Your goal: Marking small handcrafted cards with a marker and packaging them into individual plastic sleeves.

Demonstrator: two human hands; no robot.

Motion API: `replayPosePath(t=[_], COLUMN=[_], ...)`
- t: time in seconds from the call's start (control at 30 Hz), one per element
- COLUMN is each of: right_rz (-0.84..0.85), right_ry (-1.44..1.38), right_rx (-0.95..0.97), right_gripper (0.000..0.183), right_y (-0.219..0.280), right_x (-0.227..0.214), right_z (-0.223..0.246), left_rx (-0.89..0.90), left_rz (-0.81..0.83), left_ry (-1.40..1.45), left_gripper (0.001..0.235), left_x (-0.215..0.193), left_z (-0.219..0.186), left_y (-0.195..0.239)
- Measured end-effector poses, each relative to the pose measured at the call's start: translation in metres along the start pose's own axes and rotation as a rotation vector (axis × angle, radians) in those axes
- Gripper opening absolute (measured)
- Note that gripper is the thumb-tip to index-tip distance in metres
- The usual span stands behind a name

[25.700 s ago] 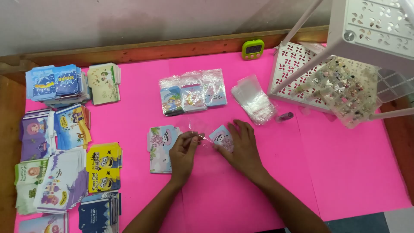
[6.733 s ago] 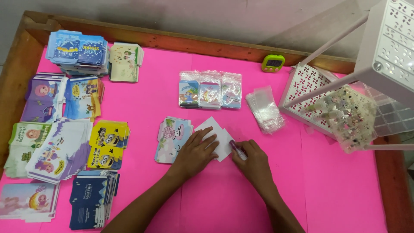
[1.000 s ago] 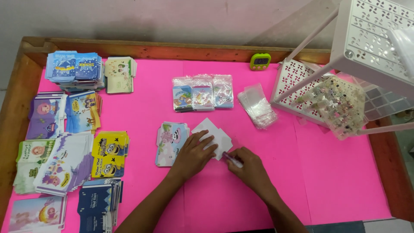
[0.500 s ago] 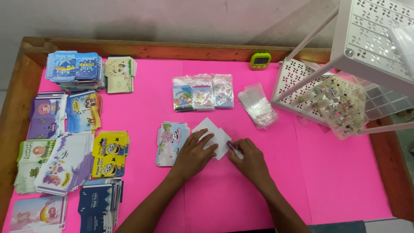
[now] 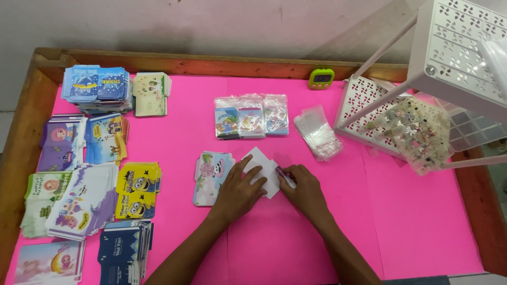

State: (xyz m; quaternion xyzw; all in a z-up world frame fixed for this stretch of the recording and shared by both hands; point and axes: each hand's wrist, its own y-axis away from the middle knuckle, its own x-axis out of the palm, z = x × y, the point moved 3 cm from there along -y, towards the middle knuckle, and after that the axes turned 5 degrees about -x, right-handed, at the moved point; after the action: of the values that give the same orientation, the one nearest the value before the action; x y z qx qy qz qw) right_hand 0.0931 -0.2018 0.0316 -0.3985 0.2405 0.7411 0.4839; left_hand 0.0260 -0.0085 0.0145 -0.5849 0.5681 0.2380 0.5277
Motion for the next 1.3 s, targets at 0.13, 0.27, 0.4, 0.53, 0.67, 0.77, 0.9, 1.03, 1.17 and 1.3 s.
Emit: replayPosePath(t=[0.13, 0.27, 0.4, 0.53, 0.67, 0.77, 0.9, 1.03, 1.17, 1.3], right_rz=[-0.012, 0.075, 0.099, 0.033, 0.157, 0.205, 0.057, -0.003, 0.002, 0.102], right_ry=[0.052, -0.141, -0.119, 0.016, -0.032, -0.112, 0.026, 0.049, 0.022, 0.000], right_rx=[0.051, 0.034, 0.101, 0.130, 0.122, 0.099, 0.070, 0.029, -0.009, 0.067], right_gripper=[0.031, 0.019, 0.021, 0.029, 0.028, 0.027, 0.030, 0.031, 0.030, 0.033], right_y=[0.032, 0.052, 0.040, 0.036, 0.048, 0.046, 0.030, 0.003, -0.016, -0.018], right_x=[0.005, 0.002, -0.001, -0.006, -0.009, -0.010, -0.006, -0.003, 0.004, -0.003], right_z=[0.001, 0.018, -0.002, -0.002, 0.028, 0.025, -0.002, -0.004, 0.002, 0.010], left_rx=[-0.003, 0.093, 0.098, 0.008, -0.002, 0.017, 0.046, 0.038, 0.053, 0.054], left_rz=[0.014, -0.107, -0.115, 0.054, 0.072, 0.056, 0.015, 0.012, -0.011, -0.021], left_ry=[0.011, 0.082, 0.093, 0.031, 0.046, 0.043, 0.024, 0.023, -0.005, -0.012], left_gripper=[0.030, 0.029, 0.026, 0.029, 0.028, 0.028, 0.028, 0.027, 0.029, 0.030], left_x=[0.003, -0.007, -0.007, 0.003, 0.003, 0.004, 0.005, 0.004, 0.003, 0.006], left_z=[0.002, 0.000, 0.001, 0.003, 0.002, 0.003, 0.003, 0.001, 0.000, 0.001], left_y=[-0.001, -0.003, -0.003, 0.000, 0.000, 0.000, 0.001, 0.000, 0.001, 0.002])
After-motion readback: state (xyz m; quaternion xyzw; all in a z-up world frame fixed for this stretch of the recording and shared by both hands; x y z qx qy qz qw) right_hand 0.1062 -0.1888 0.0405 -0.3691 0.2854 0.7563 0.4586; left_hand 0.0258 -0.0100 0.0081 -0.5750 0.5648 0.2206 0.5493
